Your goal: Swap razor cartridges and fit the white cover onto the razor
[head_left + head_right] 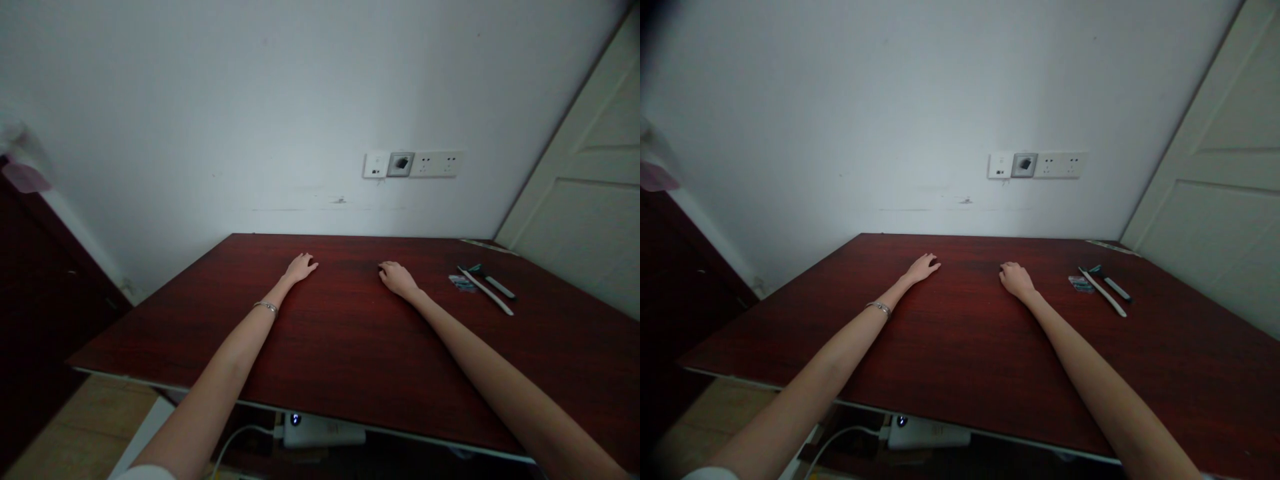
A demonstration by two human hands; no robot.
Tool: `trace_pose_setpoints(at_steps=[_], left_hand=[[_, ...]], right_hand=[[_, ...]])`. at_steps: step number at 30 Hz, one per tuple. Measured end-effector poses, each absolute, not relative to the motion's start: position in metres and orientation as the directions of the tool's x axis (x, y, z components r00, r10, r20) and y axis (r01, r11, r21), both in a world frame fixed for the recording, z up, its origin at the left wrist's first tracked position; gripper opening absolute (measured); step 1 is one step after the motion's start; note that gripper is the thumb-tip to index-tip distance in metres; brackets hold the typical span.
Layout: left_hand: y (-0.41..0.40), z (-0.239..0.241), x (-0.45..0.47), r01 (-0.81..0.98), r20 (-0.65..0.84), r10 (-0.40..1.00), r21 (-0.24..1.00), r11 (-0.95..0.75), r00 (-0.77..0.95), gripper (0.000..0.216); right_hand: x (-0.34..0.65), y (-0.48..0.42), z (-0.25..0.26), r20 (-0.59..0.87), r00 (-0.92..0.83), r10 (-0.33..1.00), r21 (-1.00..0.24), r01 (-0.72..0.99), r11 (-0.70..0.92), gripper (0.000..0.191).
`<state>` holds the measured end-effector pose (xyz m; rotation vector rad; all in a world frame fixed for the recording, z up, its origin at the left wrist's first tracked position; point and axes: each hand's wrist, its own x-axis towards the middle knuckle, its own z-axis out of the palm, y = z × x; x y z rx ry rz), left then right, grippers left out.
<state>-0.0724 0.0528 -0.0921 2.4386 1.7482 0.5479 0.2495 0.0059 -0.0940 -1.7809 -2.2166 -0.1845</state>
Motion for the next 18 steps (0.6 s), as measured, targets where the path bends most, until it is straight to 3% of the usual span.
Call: trace_pose_setpoints(at_steps=[18], left_hand=[[0.057, -0.0943, -0.0745, 0.902, 0.255, 0.928, 0.269, -0.338, 0.272, 0.039]], right_hand=[[0.2479, -0.0001, -0.0889, 0.301, -0.171, 0.938, -0.12, 0.969, 0.215, 0.039]])
